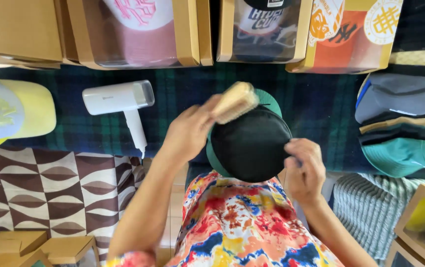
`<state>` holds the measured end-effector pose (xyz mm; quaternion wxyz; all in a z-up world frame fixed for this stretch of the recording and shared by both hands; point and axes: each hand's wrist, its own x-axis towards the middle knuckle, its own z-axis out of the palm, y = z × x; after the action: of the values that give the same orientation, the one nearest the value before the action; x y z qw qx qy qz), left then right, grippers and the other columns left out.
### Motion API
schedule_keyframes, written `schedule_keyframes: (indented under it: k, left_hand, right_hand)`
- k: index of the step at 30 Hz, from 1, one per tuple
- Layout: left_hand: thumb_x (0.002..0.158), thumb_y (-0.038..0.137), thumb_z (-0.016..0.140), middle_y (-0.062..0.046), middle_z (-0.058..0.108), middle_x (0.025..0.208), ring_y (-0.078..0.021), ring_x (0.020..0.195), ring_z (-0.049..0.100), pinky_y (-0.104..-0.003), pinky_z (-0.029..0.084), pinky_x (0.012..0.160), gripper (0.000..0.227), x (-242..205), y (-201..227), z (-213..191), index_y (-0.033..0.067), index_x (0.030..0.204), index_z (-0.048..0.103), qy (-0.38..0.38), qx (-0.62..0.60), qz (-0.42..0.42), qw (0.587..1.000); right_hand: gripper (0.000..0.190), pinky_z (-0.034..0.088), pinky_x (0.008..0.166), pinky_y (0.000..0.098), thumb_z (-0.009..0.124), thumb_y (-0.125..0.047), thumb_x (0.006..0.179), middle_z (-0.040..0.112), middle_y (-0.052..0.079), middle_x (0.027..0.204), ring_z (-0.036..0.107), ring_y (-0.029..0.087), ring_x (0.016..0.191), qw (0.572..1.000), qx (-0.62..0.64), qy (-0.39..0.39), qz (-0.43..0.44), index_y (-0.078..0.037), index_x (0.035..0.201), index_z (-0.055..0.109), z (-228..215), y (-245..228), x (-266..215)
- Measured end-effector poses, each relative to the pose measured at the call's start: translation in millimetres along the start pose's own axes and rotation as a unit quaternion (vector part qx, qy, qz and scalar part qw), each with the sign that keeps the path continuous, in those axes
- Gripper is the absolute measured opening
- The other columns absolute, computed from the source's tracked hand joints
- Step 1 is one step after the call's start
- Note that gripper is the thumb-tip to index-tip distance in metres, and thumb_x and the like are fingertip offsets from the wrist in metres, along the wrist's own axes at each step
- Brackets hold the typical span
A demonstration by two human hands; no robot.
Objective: Brushing a green bucket hat with a lint brush to remove debris and dust from all surfaces.
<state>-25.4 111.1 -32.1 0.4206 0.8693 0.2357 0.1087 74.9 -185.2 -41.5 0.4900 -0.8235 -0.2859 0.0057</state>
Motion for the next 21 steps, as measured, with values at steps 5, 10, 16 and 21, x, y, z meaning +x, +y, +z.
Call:
schedule_keyframes:
  k: [5, 10, 16, 21]
  left_hand:
    - [0.101, 0.015, 0.053, -0.011, 0.073, 0.094, -0.0365, 0.086, 0.072, -0.048, 0.059, 0.078, 0.025, 75.4, 52.6, 10.8, 0.0185, 0.121, 0.067, -0.223, 0.108, 0.246, 0.937]
    - [0.094, 0.025, 0.063, 0.009, 0.074, 0.099, -0.0228, 0.097, 0.074, -0.040, 0.060, 0.082, 0.017, 104.0, -41.5, 87.4, 0.0370, 0.102, 0.071, -0.354, 0.170, 0.081, 0.916]
    - [0.099, 0.016, 0.057, -0.018, 0.070, 0.094, -0.0401, 0.086, 0.071, -0.047, 0.059, 0.073, 0.026, 95.0, 2.3, 35.1, 0.0168, 0.121, 0.070, -0.254, 0.121, 0.150, 0.948]
    - [0.100, 0.020, 0.060, -0.013, 0.071, 0.092, -0.0382, 0.088, 0.071, -0.045, 0.059, 0.078, 0.037, 87.3, 1.7, 34.7, 0.0275, 0.136, 0.066, -0.261, 0.037, 0.155, 0.952]
  right_hand:
    - [0.017, 0.041, 0.093, 0.0482, 0.076, -0.028, 0.087, 0.069, 0.003, 0.107, 0.061, 0.031, 0.105, 0.973, -0.106, -0.061, -0.196, -0.015, 0.099, 0.078, 19.7, -25.5, 6.7]
    - [0.018, 0.041, 0.093, 0.0488, 0.075, -0.026, 0.090, 0.065, 0.006, 0.110, 0.058, 0.032, 0.108, 0.968, -0.127, -0.037, -0.211, -0.014, 0.103, 0.078, 19.6, -13.8, -4.6]
    - [0.019, 0.041, 0.094, 0.0502, 0.073, -0.026, 0.091, 0.062, 0.007, 0.111, 0.057, 0.033, 0.109, 0.966, -0.129, -0.025, -0.220, -0.013, 0.105, 0.076, 27.4, -13.6, -3.5]
    - [0.019, 0.042, 0.094, 0.0510, 0.072, -0.026, 0.093, 0.061, 0.007, 0.111, 0.057, 0.034, 0.110, 0.966, -0.124, -0.029, -0.227, -0.012, 0.106, 0.075, 28.3, -14.6, 0.7]
